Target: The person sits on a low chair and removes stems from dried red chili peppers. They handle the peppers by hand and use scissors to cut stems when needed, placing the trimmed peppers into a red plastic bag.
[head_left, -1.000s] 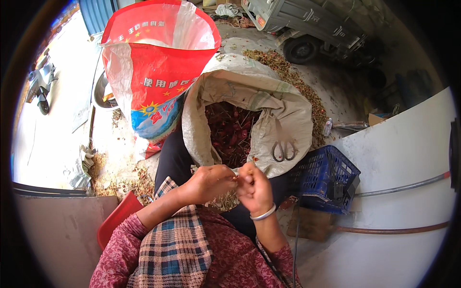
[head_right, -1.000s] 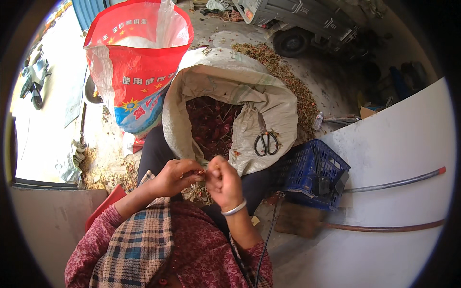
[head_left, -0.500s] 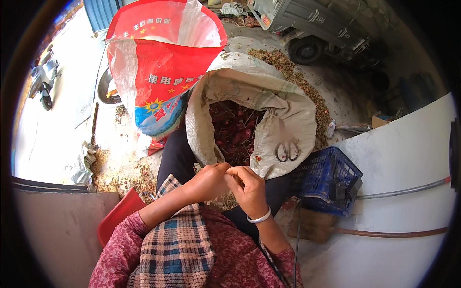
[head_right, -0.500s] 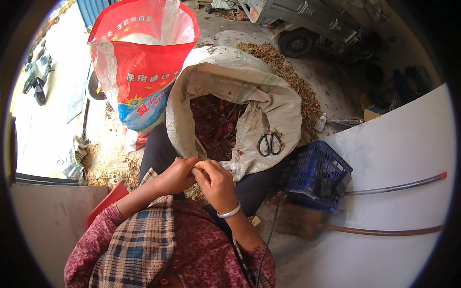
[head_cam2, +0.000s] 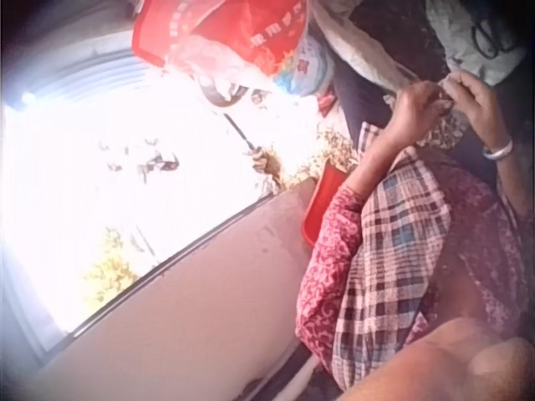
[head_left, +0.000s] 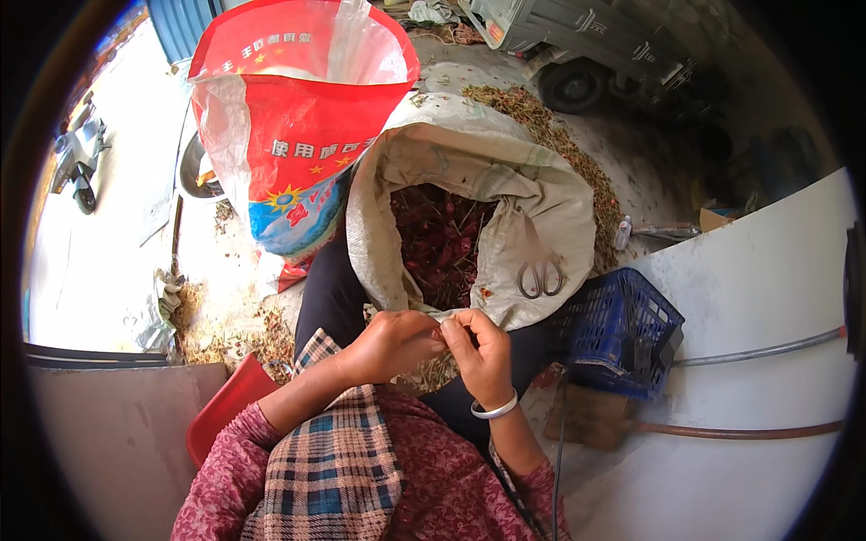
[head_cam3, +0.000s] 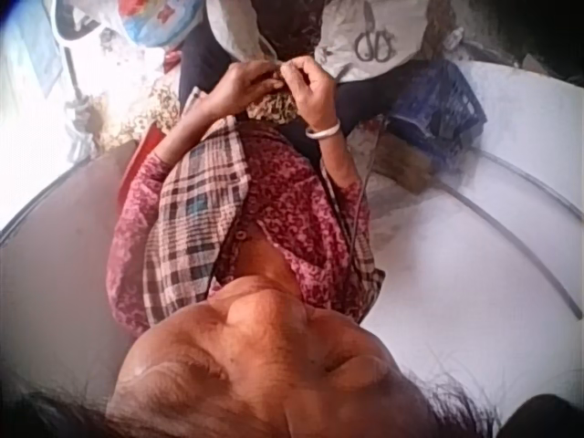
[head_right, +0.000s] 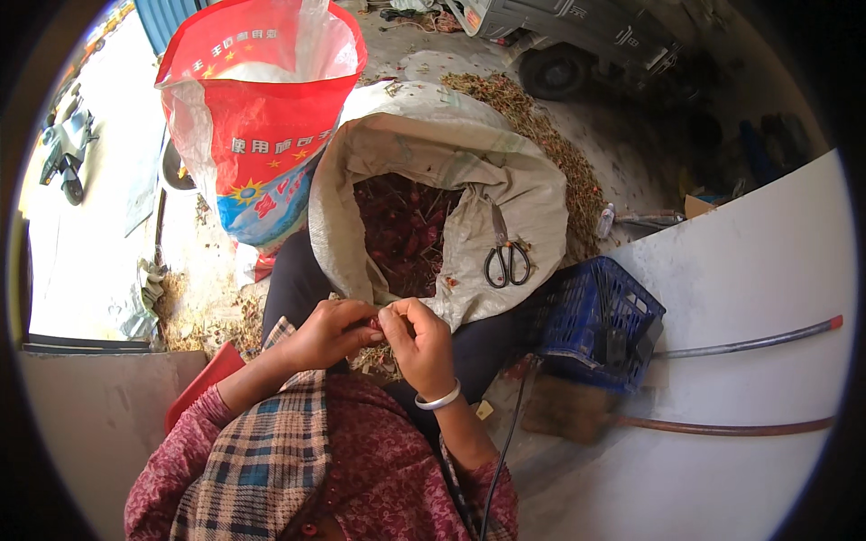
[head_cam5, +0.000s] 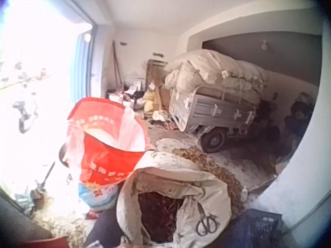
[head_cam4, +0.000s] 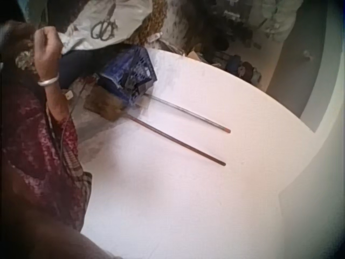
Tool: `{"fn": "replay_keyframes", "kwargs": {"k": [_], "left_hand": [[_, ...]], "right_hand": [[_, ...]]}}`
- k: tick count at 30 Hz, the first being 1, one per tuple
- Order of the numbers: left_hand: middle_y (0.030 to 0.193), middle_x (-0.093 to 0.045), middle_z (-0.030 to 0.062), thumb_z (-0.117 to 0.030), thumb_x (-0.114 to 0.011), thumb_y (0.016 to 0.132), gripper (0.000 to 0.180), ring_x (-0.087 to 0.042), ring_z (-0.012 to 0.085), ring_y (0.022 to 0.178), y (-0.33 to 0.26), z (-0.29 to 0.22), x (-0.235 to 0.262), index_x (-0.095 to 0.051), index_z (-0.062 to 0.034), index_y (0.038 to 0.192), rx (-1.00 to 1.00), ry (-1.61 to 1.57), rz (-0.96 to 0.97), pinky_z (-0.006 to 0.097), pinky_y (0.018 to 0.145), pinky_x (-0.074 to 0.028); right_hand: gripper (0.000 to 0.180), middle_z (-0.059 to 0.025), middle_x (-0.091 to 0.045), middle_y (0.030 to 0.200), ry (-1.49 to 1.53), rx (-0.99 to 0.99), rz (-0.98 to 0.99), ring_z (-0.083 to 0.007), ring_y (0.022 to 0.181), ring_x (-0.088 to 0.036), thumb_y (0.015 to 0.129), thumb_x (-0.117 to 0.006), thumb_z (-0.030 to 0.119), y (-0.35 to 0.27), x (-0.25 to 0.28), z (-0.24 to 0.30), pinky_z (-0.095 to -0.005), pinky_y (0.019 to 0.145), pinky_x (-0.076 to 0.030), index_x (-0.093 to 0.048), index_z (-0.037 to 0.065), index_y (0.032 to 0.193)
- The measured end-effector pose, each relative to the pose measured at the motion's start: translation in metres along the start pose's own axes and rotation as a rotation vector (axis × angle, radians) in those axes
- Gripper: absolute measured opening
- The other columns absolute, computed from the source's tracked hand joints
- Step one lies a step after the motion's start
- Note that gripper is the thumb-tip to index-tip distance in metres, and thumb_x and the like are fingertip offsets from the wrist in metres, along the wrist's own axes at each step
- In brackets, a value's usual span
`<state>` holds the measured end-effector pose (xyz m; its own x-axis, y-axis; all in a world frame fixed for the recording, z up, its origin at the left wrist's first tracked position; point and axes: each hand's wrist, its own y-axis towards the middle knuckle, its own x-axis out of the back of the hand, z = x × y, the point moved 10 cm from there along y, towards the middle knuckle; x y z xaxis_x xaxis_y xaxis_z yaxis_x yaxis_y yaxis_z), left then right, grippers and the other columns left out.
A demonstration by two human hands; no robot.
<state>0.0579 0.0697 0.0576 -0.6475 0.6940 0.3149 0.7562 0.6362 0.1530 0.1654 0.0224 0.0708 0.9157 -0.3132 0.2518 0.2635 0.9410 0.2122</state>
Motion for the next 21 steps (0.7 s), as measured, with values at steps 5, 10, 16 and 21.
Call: {"fn": "replay_keyframes", "kwargs": {"k": [5, 10, 16, 21], "left_hand": [[0.078, -0.064, 0.014, -0.004, -0.071, 0.075, 0.022, -0.066, 0.0282, 0.073, 0.0, -0.005, 0.006, -0.062, 0.0019, 0.094, -0.02, -0.023, -0.035, 0.034, 0.063, -0.051], [0.09, -0.063, 0.016, 0.0, -0.065, 0.08, 0.029, -0.065, 0.0279, 0.081, -0.001, 0.015, 0.014, -0.058, 0.0036, 0.107, -0.028, -0.12, -0.105, 0.034, 0.068, -0.05], [0.089, -0.06, 0.0114, 0.005, -0.055, 0.086, 0.024, -0.065, 0.0201, 0.078, 0.005, 0.036, 0.007, -0.055, 0.0055, 0.111, 0.014, -0.04, -0.073, 0.03, 0.068, -0.051], [0.099, -0.061, 0.0137, -0.001, -0.059, 0.086, 0.025, -0.063, 0.0269, 0.093, 0.004, 0.027, 0.008, -0.057, 0.0015, 0.111, -0.093, -0.046, -0.05, 0.035, 0.08, -0.05]], "right_hand": [[0.014, 0.0054, -0.049, 0.067, 0.657, -0.437, 0.032, 0.0017, 0.052, -0.038, 0.096, -0.054, 0.015, -0.01, -0.009, -0.034, -0.0153, 0.044, -0.027, -0.057, 0.005, 0.086], [0.017, -0.0037, -0.062, 0.085, 0.263, -0.109, 0.399, -0.01, 0.07, -0.058, 0.091, -0.061, 0.016, -0.016, -0.011, -0.007, -0.0242, 0.063, -0.047, -0.059, 0.001, 0.099], [0.022, -0.0111, -0.068, 0.095, 0.039, -0.237, 0.098, -0.0152, 0.085, -0.065, 0.086, -0.067, 0.015, -0.002, 0.032, -0.068, -0.0279, 0.073, -0.052, -0.064, -0.002, 0.101], [0.029, -0.0171, -0.061, 0.102, -0.568, -0.072, -0.264, -0.0293, 0.093, -0.062, 0.081, -0.065, 0.004, 0.037, 0.106, -0.168, -0.0359, 0.082, -0.05, -0.059, -0.002, 0.109]]}}
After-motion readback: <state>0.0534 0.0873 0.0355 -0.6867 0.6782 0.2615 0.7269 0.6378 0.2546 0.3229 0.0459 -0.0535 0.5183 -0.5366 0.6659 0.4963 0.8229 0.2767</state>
